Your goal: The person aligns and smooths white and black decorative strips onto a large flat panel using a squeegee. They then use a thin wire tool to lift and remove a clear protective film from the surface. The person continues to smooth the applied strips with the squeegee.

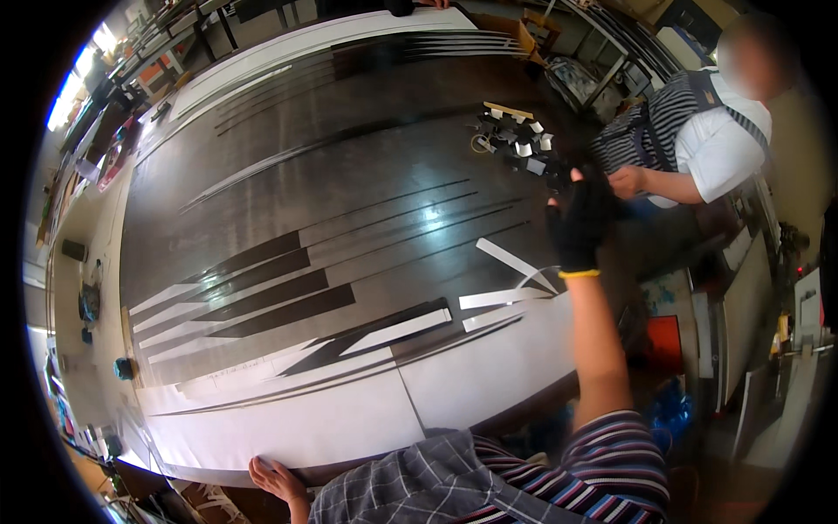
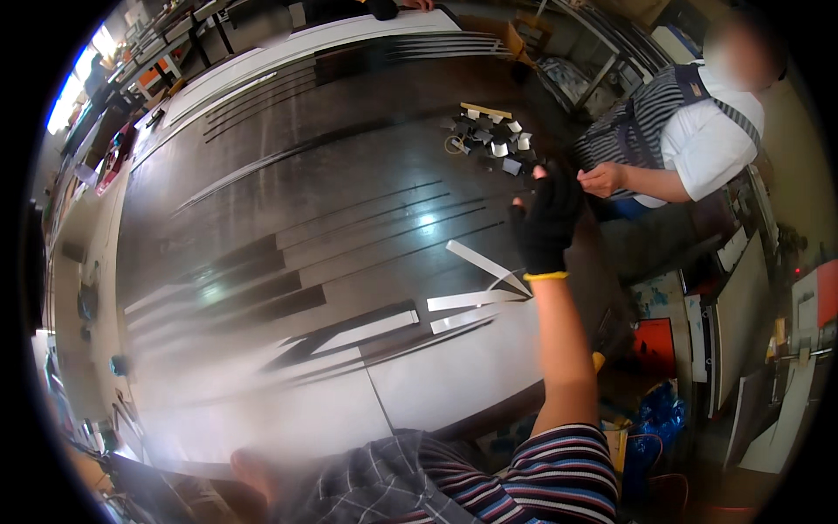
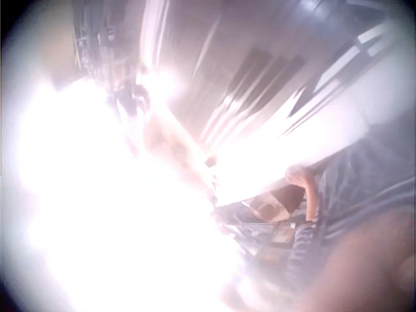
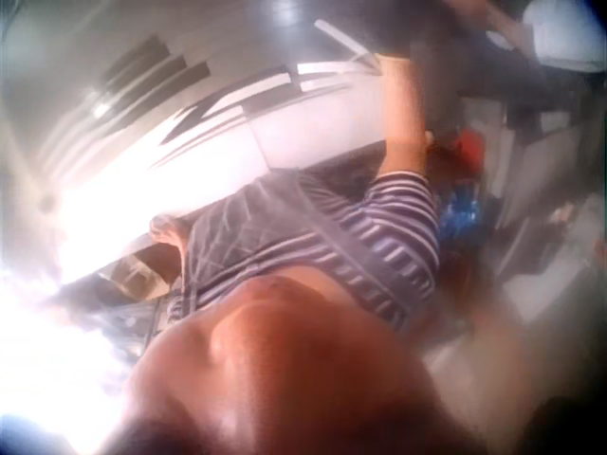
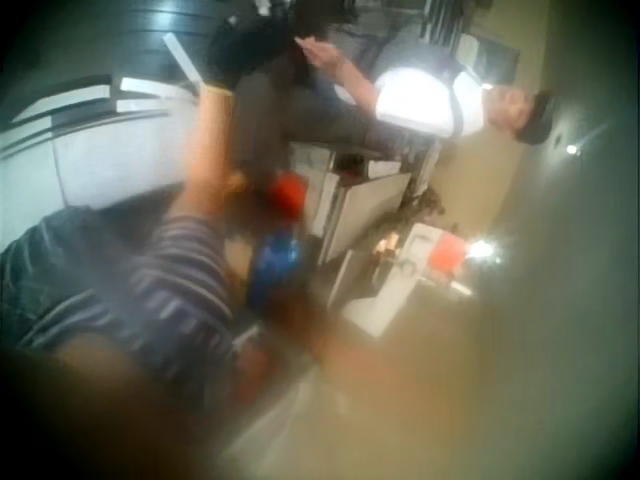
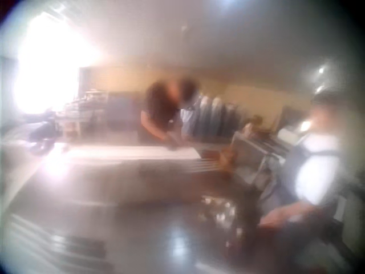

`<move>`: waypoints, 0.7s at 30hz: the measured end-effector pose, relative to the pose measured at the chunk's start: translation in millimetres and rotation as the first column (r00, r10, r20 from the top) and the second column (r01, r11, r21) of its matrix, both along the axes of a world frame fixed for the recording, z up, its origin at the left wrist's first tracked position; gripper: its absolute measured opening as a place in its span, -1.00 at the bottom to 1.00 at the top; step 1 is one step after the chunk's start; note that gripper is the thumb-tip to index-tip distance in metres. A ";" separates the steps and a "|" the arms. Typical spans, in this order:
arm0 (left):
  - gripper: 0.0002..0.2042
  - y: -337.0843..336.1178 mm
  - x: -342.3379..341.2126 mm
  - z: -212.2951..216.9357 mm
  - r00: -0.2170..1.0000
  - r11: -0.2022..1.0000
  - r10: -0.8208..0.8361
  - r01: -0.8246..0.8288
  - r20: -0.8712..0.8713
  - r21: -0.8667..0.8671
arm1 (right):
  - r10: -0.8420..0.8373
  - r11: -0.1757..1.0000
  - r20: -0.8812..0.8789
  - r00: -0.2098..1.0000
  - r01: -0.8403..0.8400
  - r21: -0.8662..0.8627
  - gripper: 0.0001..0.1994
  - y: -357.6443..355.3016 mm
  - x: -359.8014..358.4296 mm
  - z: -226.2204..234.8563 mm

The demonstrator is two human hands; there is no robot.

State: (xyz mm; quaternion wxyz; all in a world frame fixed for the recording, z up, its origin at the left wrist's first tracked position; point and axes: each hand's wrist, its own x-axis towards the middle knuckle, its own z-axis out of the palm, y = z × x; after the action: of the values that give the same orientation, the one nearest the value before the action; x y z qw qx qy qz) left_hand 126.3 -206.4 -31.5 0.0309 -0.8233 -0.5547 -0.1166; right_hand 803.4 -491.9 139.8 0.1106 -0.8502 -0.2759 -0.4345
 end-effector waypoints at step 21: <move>-0.64 -44.0 341.1 313.6 -0.320 0.235 -0.241 0.897 0.916 0.375 | 0.752 0.487 -0.048 0.658 -0.504 0.714 -0.86 135.8 -269.0 156.7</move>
State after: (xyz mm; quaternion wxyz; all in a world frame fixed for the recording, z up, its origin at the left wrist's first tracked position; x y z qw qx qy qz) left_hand 467.5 -250.3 282.2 -0.6055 -0.6692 0.1204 -0.4135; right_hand 534.4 -356.1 296.5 0.5969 -0.6545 -0.3798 -0.2665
